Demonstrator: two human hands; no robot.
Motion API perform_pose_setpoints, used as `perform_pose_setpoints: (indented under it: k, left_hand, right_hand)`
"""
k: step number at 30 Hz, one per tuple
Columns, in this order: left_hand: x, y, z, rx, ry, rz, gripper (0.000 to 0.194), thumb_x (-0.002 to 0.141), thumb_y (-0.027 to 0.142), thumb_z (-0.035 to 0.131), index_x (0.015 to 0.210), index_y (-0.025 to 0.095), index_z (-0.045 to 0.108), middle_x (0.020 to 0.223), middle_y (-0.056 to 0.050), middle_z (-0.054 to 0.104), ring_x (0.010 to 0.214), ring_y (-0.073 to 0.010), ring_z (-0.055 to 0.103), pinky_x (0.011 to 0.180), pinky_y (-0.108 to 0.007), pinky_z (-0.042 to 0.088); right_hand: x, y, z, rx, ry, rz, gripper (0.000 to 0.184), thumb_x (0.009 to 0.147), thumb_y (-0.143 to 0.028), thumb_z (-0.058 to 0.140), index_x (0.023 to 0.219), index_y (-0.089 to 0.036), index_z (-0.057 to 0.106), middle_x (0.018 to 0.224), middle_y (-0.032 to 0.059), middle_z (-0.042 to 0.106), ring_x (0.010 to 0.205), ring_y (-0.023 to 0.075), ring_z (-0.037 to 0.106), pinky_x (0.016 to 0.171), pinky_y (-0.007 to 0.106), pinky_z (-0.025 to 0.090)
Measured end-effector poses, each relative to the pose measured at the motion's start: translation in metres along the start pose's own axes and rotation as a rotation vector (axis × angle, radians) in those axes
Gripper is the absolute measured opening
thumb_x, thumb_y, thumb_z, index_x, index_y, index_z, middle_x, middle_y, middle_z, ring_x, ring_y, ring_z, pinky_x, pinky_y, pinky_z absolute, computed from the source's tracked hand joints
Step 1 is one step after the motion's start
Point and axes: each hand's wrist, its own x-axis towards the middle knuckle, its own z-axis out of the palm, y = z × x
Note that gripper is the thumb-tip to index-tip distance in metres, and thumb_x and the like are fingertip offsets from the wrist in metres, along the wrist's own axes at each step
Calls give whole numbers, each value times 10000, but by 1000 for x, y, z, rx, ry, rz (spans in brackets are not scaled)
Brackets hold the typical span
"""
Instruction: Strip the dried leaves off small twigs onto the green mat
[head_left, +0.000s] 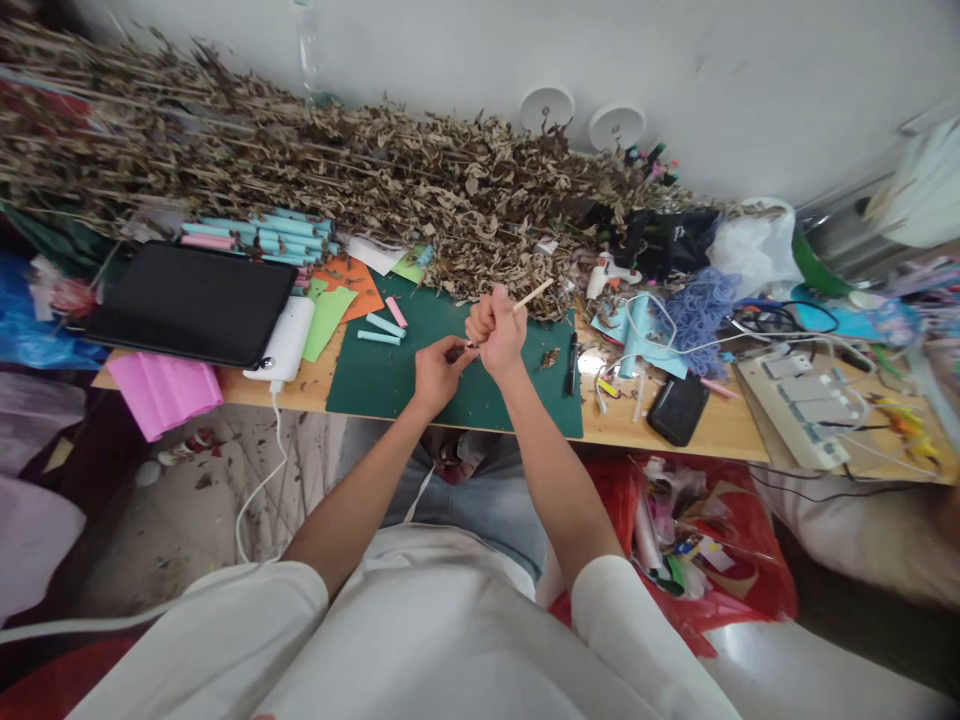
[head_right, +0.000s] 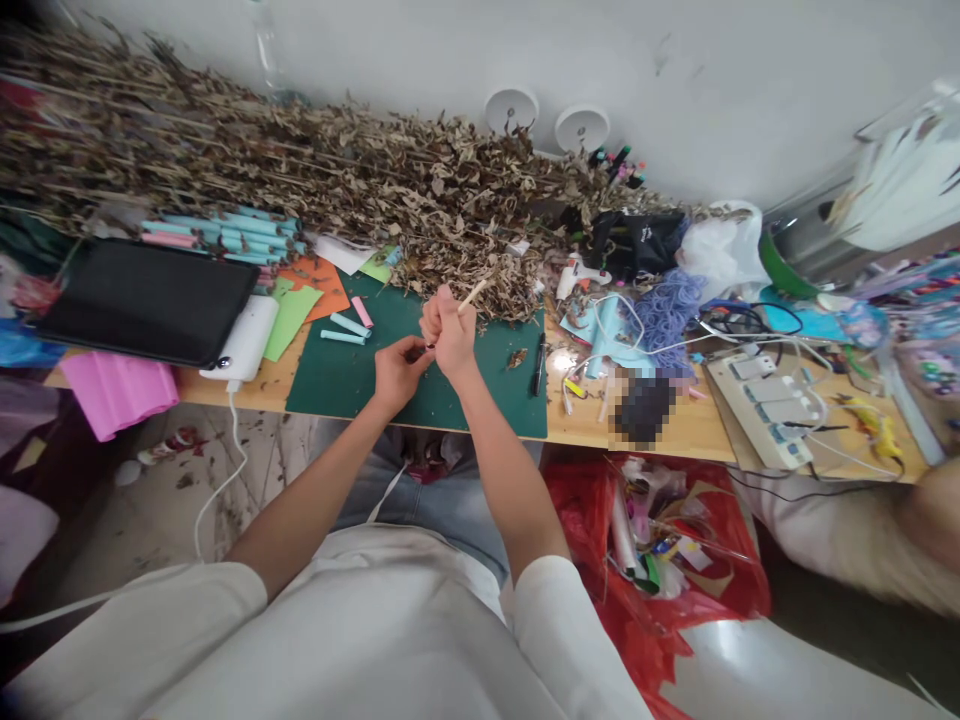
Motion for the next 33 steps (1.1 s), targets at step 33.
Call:
perform_pose_setpoints:
  k: [33]
  left_hand:
    - [0, -2, 0, 18, -4, -4, 204, 804, 365, 702, 780, 163, 718, 614, 31, 625, 546, -96, 481, 573, -216, 370]
  right_hand:
    - [-2, 3, -1, 8, -30, 36, 678, 838, -764, 468, 489, -234, 231, 436, -94, 159, 369, 56, 135, 360, 230, 140]
